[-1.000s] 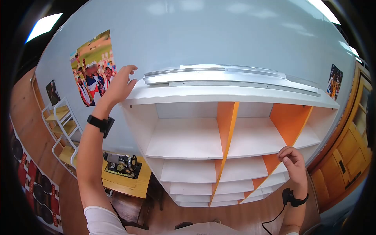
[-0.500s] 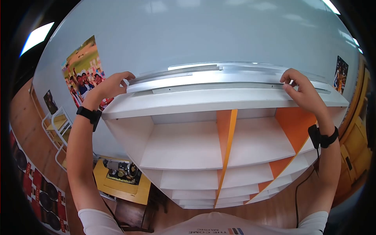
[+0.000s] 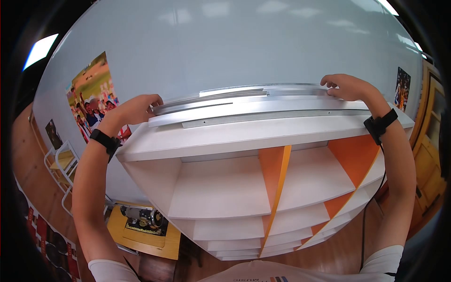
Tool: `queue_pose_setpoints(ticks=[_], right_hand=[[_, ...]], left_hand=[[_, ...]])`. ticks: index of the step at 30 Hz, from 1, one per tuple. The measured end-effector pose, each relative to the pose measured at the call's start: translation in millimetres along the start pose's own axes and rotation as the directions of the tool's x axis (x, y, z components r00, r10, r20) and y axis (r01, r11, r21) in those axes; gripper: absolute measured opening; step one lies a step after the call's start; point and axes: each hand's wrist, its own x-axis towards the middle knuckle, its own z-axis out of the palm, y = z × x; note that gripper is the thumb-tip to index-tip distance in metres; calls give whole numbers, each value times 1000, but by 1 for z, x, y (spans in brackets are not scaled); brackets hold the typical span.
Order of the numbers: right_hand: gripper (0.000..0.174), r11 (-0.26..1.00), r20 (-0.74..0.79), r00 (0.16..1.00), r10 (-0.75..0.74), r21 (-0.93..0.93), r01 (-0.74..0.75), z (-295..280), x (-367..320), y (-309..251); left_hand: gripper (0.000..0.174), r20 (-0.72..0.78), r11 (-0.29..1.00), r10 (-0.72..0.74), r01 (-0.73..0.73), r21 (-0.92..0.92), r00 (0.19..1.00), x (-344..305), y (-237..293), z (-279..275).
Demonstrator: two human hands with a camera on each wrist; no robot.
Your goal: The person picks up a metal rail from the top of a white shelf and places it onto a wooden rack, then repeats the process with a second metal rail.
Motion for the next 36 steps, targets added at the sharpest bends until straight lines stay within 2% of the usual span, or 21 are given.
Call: queue_pose_setpoints(ticks=[1, 4, 7, 10, 13, 16, 19, 22, 25, 28, 31, 34, 36], right_hand=[[34, 999, 66, 997, 45, 19, -47, -3, 2, -5], [35, 998, 113, 994, -9, 66, 2, -5, 7, -10], [35, 997, 160, 987, 8, 73, -20, -5, 12, -11], [38, 998, 163, 987, 8, 56, -17, -9, 13, -15], [39, 1000, 94, 995, -15, 9, 14, -5, 13, -12], [40, 992, -70, 991, -112, 48, 116, -2, 16, -1], [36, 978, -110, 976, -186, 76, 195, -8, 22, 1], [37, 973, -74, 971, -226, -70, 221, -1, 17, -8], [38, 979, -36, 982, -186, -85, 183, 4, 19, -9], [35, 978, -86, 974, -209, -43, 206, 3, 22, -9], [29, 991, -1, 991, -132, 2, 132, -2, 21, -14], [24, 992, 4, 992, -126, -16, 126, -2, 18, -17], [23, 987, -93, 983, -161, 9, 163, -1, 12, -12]], left_hand=[[32, 2, 1000, 20, -20, -24, 1000, 1, -3, 2], [34, 30, 985, 104, -107, 132, 994, 8, -7, 4], [34, -9, 997, -5, 6, 72, 1000, 4, 4, -1], [34, -90, 1000, 12, -12, -2, 996, 1, 2, -4], [34, -143, 1000, 7, -4, 21, 990, -1, 0, -4], [35, -166, 998, -31, 23, -50, 986, -7, 6, -7], [34, -169, 1000, -7, 7, 0, 986, -11, 8, -7], [33, -47, 996, -73, 76, 56, 996, -12, 6, -3], [34, -66, 999, -38, 40, 19, 997, -12, 0, 0], [34, 10, 995, -96, 96, 41, 995, -13, 8, -7], [34, 16, 999, -31, 31, -19, 999, -14, 1, -6], [36, 34, 994, -56, 59, -87, 998, -14, 0, -7], [34, -43, 993, -27, 22, -116, 999, -21, 5, -8]])
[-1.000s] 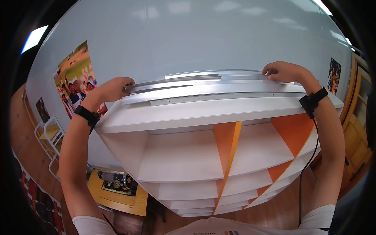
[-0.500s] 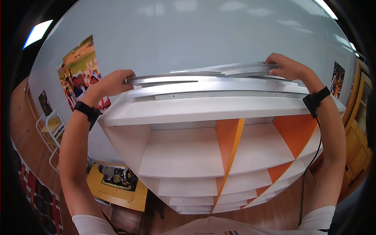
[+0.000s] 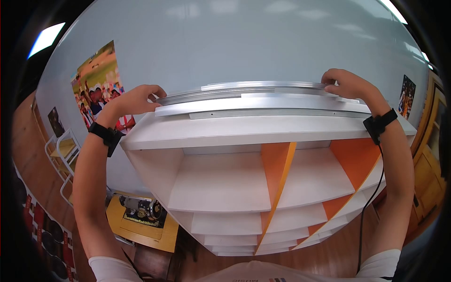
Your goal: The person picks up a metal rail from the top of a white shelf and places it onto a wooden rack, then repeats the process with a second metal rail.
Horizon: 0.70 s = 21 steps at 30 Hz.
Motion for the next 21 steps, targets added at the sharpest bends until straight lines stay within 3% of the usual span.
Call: queue_pose_setpoints(ticks=[4, 8, 11, 15, 21], right_hand=[[25, 988, -103, 994, -41, 144, 55, -5, -26, -1], [31, 985, -54, 998, -21, 169, 30, 4, -46, 5], [37, 982, -30, 1000, -5, 188, 11, 14, -53, 6], [45, 989, -23, 999, -25, 145, 28, 16, -55, 3], [46, 990, -21, 1000, -10, 139, 13, 12, -55, 0]], left_hand=[[31, -121, 995, 16, -28, -93, 993, -15, -13, -4], [31, -157, 972, 29, -64, -226, 987, -35, 8, 0], [32, -136, 982, 186, -183, 38, 973, -36, 23, 17], [39, -63, 964, 238, -227, 139, 969, -23, 32, 33], [34, 9, 979, 191, -191, 75, 982, -10, 30, 25]])
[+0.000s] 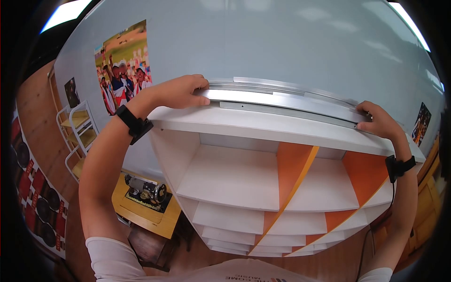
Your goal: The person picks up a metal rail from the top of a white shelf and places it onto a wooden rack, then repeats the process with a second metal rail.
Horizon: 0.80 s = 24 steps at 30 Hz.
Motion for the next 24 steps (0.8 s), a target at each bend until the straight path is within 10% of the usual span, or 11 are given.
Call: queue_pose_setpoints(ticks=[13, 24], right_hand=[[21, 948, -152, 944, -293, -175, 266, 11, -2, 0], [18, 985, -89, 981, -171, -32, 169, 2, 1, -5]], left_hand=[[42, 89, 976, -58, 75, -205, 994, 5, -6, -10], [41, 3, 983, -105, 104, -150, 994, -3, -6, -24]])
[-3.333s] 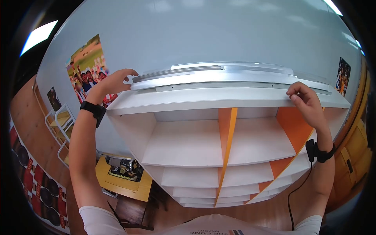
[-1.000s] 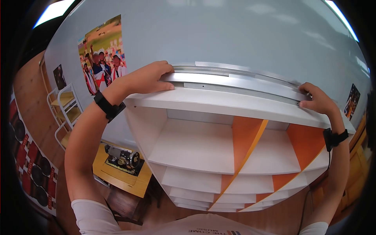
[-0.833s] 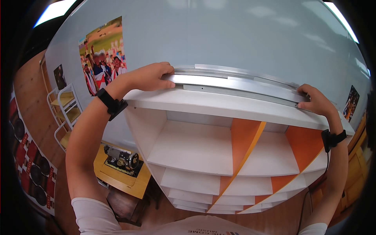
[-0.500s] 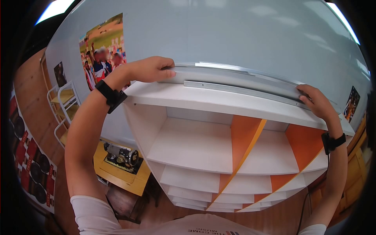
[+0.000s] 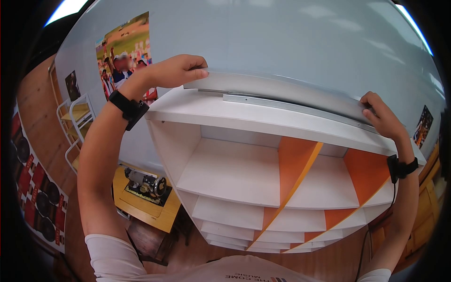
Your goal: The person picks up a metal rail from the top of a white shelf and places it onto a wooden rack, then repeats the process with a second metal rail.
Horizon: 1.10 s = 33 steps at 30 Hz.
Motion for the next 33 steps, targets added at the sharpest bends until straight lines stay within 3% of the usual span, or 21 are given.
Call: queue_pose_setpoints(ticks=[7, 13, 20, 21, 28, 31, 33], right_hand=[[16, 998, 1, 1000, -27, 65, 27, -9, 6, -3], [18, 996, -73, 993, -89, -19, 88, -10, -3, -12], [23, 988, -223, 963, -151, -66, 139, 5, -45, -35], [27, 988, -215, 966, -143, -83, 128, 7, -49, -39], [32, 994, -200, 974, -105, -45, 98, 16, -59, -44], [33, 998, -192, 979, -62, -14, 60, 18, -62, -41], [33, 997, -186, 980, -69, 23, 74, 18, -64, -39]], left_hand=[[39, -80, 999, 34, -35, -6, 996, -5, -2, -11], [35, -110, 998, -19, 26, 57, 994, -23, 14, -15], [31, -192, 970, 240, -230, 73, 952, -59, 13, 14], [26, -152, 987, 159, -161, -5, 975, -62, 15, 17], [29, -224, 976, 209, -216, -8, 952, -65, 4, 38], [27, -198, 981, 68, -102, -168, 978, -67, 11, 38], [27, -188, 980, 78, -110, -166, 979, -65, 7, 38]])
